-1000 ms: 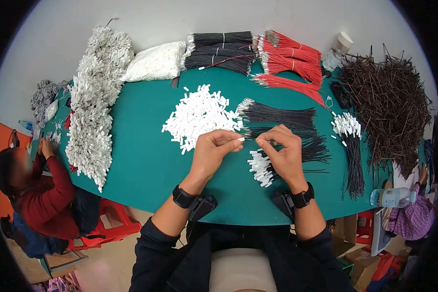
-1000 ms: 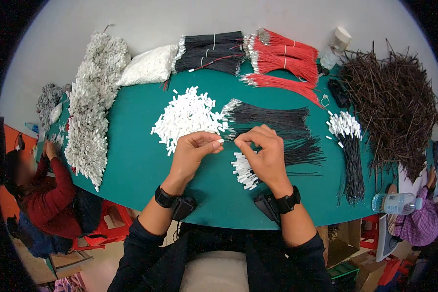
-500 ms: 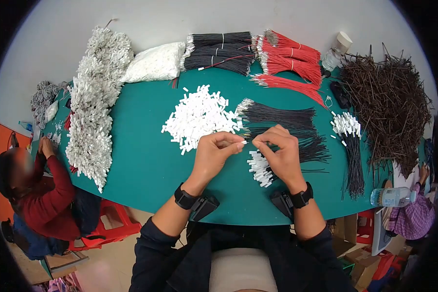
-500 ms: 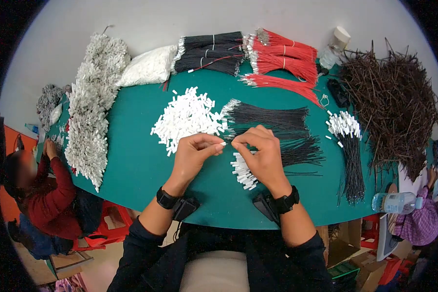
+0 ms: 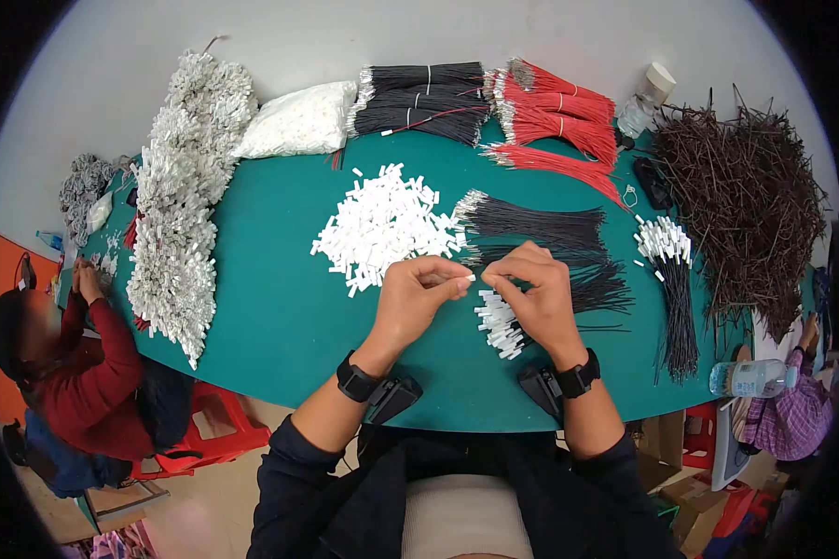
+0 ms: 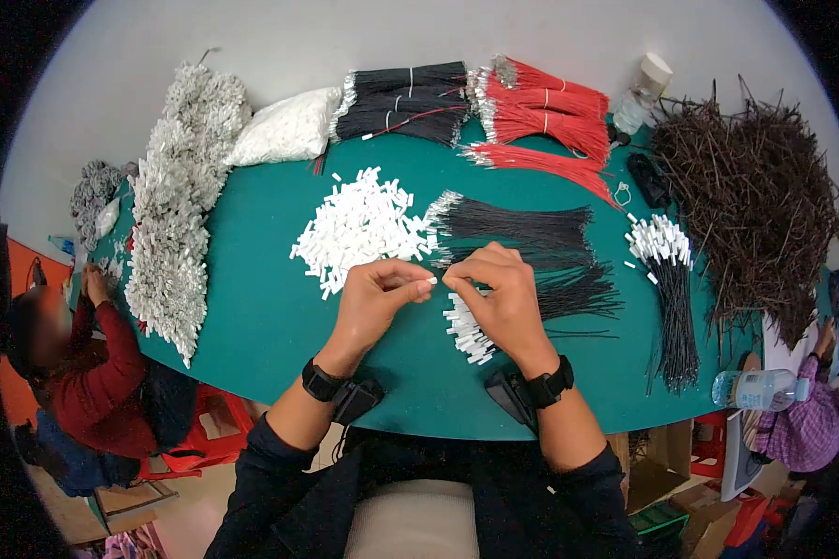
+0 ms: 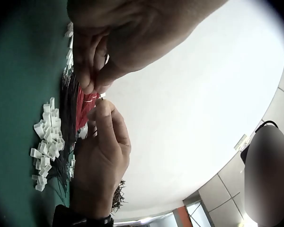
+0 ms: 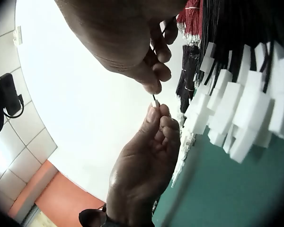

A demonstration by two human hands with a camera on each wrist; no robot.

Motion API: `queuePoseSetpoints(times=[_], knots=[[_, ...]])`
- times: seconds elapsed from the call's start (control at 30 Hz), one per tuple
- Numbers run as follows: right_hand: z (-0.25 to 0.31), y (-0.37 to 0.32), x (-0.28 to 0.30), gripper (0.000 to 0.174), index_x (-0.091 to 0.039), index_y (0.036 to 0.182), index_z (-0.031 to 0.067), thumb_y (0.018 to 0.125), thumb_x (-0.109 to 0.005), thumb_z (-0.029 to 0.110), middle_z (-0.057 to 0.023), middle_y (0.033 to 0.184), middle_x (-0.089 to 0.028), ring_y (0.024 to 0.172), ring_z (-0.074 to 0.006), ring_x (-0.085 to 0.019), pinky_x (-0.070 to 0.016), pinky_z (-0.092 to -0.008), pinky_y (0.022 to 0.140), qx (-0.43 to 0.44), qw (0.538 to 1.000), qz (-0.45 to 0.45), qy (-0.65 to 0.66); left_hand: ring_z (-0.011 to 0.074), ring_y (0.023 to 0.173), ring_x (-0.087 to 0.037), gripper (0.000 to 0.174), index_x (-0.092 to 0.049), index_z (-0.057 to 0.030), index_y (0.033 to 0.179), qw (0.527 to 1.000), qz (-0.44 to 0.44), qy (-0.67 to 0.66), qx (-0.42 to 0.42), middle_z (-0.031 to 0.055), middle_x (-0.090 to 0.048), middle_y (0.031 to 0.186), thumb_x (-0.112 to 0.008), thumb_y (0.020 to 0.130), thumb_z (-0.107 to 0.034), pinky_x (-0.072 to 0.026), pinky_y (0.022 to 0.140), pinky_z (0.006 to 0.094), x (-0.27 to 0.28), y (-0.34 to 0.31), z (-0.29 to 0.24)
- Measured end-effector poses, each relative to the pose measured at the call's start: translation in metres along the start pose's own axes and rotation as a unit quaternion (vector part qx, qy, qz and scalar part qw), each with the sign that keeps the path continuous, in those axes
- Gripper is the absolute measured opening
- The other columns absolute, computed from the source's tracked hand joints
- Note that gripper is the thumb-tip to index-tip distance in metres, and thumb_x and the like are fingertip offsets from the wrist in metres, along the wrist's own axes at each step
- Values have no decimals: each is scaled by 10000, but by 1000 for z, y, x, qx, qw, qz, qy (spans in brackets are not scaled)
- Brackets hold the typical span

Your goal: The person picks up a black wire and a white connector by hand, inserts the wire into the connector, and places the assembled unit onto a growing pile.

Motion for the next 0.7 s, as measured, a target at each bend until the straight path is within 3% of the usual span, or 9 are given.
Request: queuePoseSetpoints(times=[0.23, 0.33, 0.5, 0.6, 0.67, 0.7], knots=[[3, -1, 0, 64, -751, 845, 67, 839, -795, 113, -47, 773, -695, 740, -245, -620, -422, -362, 736, 20, 1000, -5, -11, 111, 798, -722, 133, -770, 19, 1037, 1000, 1, 8, 0, 79, -777, 895, -770, 916, -34, -573, 739, 248, -1, 1, 2], [-3, -1, -2, 101, -753, 844, 65, 842, -803, 153, -49, 759, -683, 697, -247, -621, -423, -372, 717, -18, 998, 46, -44, 103, 760, -714, 131, -775, 13, 1031, 998, -26, 60, -19, 75, -775, 869, -775, 909, -35, -568, 719, 247, 3, 0, -10], [1, 1, 35, 216, -732, 769, 37, 861, -807, 217, -83, 673, -649, 662, -272, -611, -431, -408, 693, 20, 972, -64, -224, 75, 786, -696, 158, -778, 5, 1057, 987, -53, 149, -42, 48, -772, 866, -787, 912, -57, -550, 730, 235, 11, 1, -14], [-2, -3, 49, 225, -721, 730, 49, 865, -806, 207, -86, 643, -632, 676, -289, -600, -434, -413, 690, -4, 946, -80, -313, 91, 782, -703, 184, -779, -4, 1069, 983, -33, 171, -50, 59, -770, 873, -801, 896, -64, -551, 721, 243, -7, -1, -18], [0, -3, 55, 155, -732, 779, 50, 856, -800, 165, -81, 721, -656, 760, -304, -618, -449, -421, 710, -4, 939, -114, -325, 137, 821, -718, 207, -783, -35, 1075, 972, 98, 168, -131, 78, -767, 926, -814, 876, -83, -555, 734, 271, -42, -7, -30], [-1, -2, 53, 155, -732, 779, 50, 856, -800, 165, -81, 721, -656, 760, -304, -618, -449, -421, 710, -3, 939, -115, -325, 137, 821, -718, 207, -783, -35, 1075, 972, 98, 168, -132, 78, -767, 926, -814, 876, -83, -555, 734, 271, -41, -6, -31]])
Point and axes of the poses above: each hand's wrist, its own y-axis towards the middle knuckle, its own x-axis out of the back of the hand, z = x × y, the point moved 10 cm from there along y, towards the middle knuckle
